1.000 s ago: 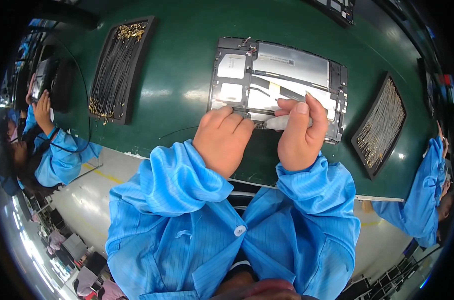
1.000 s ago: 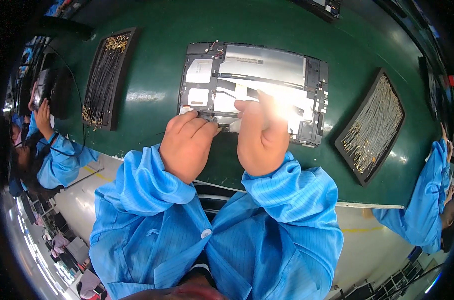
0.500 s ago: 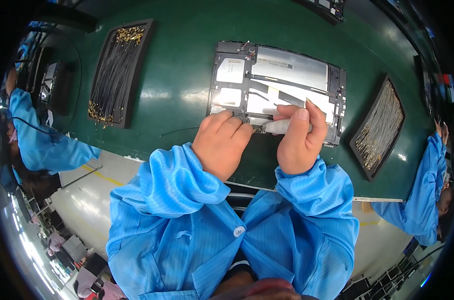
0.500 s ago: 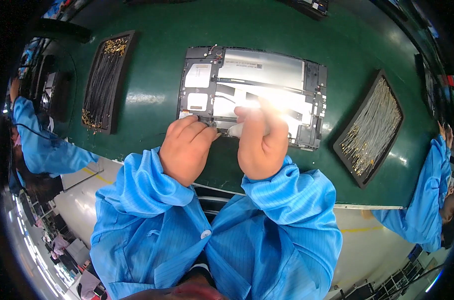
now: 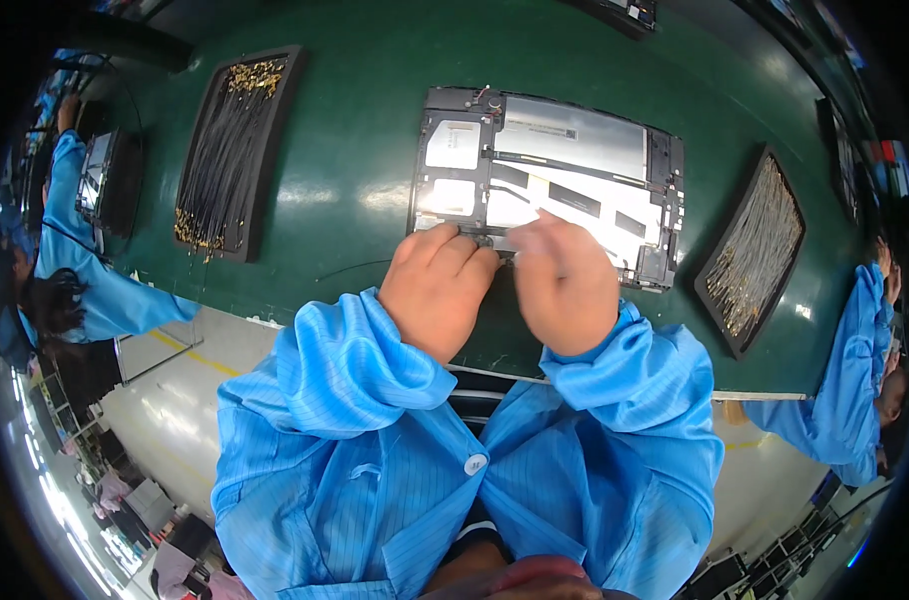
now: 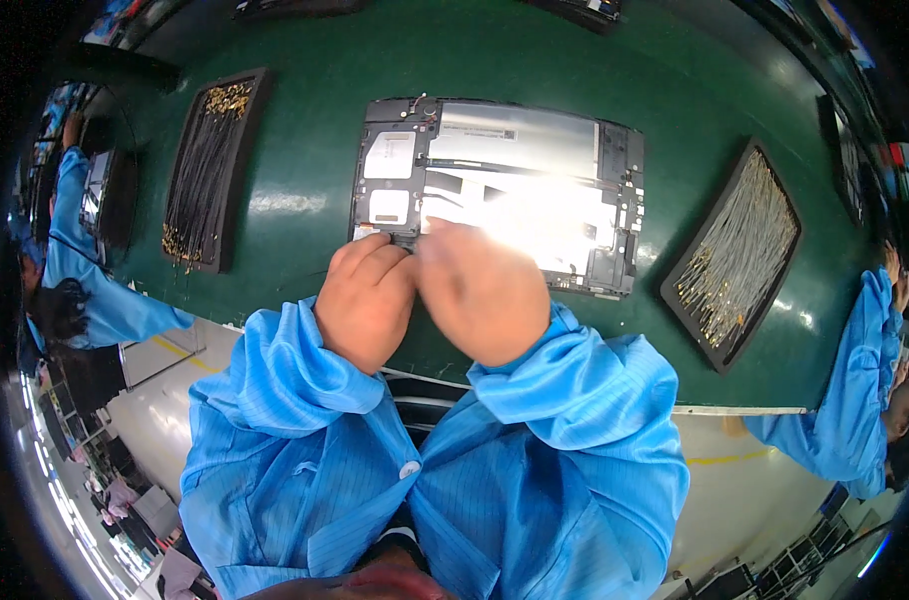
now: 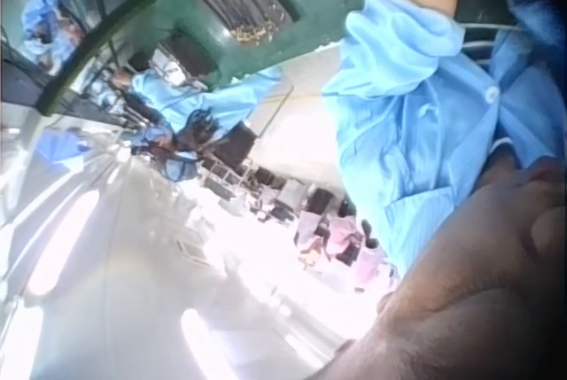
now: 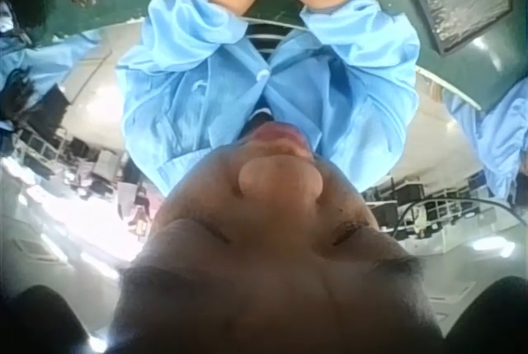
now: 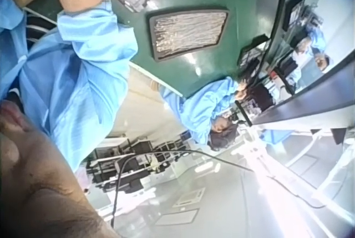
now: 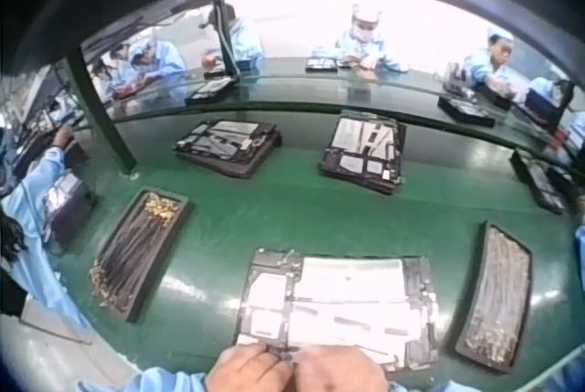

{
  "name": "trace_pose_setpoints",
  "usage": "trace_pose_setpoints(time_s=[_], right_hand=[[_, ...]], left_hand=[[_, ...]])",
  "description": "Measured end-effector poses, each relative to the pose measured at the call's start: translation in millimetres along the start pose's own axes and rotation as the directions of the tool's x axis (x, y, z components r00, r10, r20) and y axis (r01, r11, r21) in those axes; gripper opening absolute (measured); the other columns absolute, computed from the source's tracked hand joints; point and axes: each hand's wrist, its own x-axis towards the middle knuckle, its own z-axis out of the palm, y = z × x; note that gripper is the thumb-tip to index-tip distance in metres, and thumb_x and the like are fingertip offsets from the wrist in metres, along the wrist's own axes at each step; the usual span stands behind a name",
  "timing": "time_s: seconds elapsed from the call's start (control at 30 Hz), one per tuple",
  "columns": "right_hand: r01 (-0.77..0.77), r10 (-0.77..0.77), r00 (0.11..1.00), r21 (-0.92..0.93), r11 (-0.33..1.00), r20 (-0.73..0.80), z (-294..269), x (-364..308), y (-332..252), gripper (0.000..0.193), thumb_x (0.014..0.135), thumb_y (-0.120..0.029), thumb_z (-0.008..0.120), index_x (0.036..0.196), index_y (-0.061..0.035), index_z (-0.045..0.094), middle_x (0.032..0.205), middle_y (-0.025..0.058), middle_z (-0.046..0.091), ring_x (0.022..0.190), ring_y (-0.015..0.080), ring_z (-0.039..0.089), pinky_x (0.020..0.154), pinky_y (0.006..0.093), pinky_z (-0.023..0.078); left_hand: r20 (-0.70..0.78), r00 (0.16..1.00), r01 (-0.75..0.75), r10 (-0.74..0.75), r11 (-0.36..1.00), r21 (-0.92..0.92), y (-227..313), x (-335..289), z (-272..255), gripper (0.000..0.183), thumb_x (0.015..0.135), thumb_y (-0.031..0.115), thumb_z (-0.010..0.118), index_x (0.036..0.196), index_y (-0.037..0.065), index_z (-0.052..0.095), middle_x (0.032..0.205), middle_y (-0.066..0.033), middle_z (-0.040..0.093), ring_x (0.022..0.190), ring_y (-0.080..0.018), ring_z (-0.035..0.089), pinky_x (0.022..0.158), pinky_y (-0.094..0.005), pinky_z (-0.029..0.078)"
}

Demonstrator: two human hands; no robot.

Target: The person assembles internal components, ribbon cables, and electronic parts into tablet housings, taking the parts from storage trays and inserting them into the housing. The person uses tweezers and a dispensing tool to precisely place the small components.

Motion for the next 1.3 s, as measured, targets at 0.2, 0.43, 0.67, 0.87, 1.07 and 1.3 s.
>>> trace_pose_setpoints(time_s=[0.2, 0.43, 0.67, 0.87, 1.07, 1.3], right_hand=[[0.305, -0.305, 0.952, -0.043, 0.951, -0.004, 5.1, 5.0, -5.6, 0.024, 0.066, -0.001, 0.056, 0.089, 0.0003, 0.048, 0.065, 0.0129, 0.053, 0.054, 0.0272, 0.051, 0.05, 0.0304, 0.042], [-0.463, 0.576, 0.817, 0.608, 0.644, 0.013, -1.2, 16.1, 7.0, 0.034, 0.084, -0.025, 0.036, 0.104, 0.0014, 0.034, 0.068, 0.0095, 0.052, 0.05, 0.0138, 0.049, 0.044, 0.0241, 0.04], [-0.464, 0.581, 0.812, 0.672, 0.578, 0.061, -3.6, 18.7, 7.5, 0.038, 0.083, -0.025, 0.037, 0.108, 0.0036, 0.032, 0.07, 0.0108, 0.052, 0.051, 0.0139, 0.049, 0.044, 0.024, 0.041], [-0.426, 0.56, 0.828, 0.685, 0.591, 0.032, -2.1, 12.4, 13.8, 0.039, 0.082, -0.026, 0.038, 0.108, 0.0035, 0.033, 0.07, 0.0109, 0.052, 0.052, 0.0142, 0.049, 0.043, 0.0238, 0.041], [-0.467, 0.577, 0.815, 0.648, 0.602, 0.051, -1.7, 17.3, 6.8, 0.032, 0.083, -0.024, 0.039, 0.106, -0.0018, 0.033, 0.068, 0.0093, 0.051, 0.05, 0.016, 0.05, 0.044, 0.0263, 0.041], [-0.729, 0.533, 0.639, 0.216, 0.649, 0.555, -5.7, 44.1, 2.5, 0.036, 0.077, -0.023, 0.046, 0.105, -0.001, 0.044, 0.072, 0.0103, 0.053, 0.058, 0.0126, 0.051, 0.055, 0.0235, 0.042]], left_hand=[[-0.08, 0.996, 0.043, -0.045, 0.999, -0.024, 0.4, -2.1, 1.1, 0.02, 0.064, 0.012, 0.051, 0.082, 0.004, 0.055, 0.085, -0.008, 0.053, 0.088, -0.0247, 0.047, 0.077, -0.0353, 0.035], [0.588, 0.616, 0.747, -0.524, 0.154, -0.646, 4.2, -19.6, -27.0, 0.023, 0.078, 0.025, 0.051, 0.079, 0.003, 0.054, 0.069, -0.0081, 0.054, 0.061, -0.0153, 0.052, 0.056, -0.0263, 0.042], [0.564, 0.284, 0.355, -0.776, -0.461, -0.813, -30.5, -22.1, -5.9, 0.018, 0.08, 0.025, 0.047, 0.081, 0.007, 0.046, 0.063, -0.0025, 0.05, 0.049, -0.0115, 0.05, 0.043, -0.0212, 0.042], [0.645, 0.485, 0.718, -0.59, -0.153, -0.679, -7.9, -28.7, -42.8, 0.033, 0.078, 0.024, 0.05, 0.102, 0.002, 0.045, 0.067, -0.0024, 0.048, 0.051, -0.0081, 0.046, 0.042, -0.0189, 0.038], [0.865, 0.404, 0.841, -0.297, -0.251, -0.479, -2.1, -31.9, -14.4, 0.039, 0.079, 0.021, 0.049, 0.109, -0.002, 0.041, 0.071, -0.0044, 0.049, 0.054, -0.0091, 0.049, 0.043, -0.0201, 0.039], [0.862, 0.417, 0.782, -0.288, -0.369, -0.501, -14.6, -12.4, -10.4, 0.02, 0.08, 0.019, 0.048, 0.091, 0.002, 0.049, 0.066, -0.0031, 0.052, 0.052, -0.0097, 0.051, 0.043, -0.02, 0.038]])
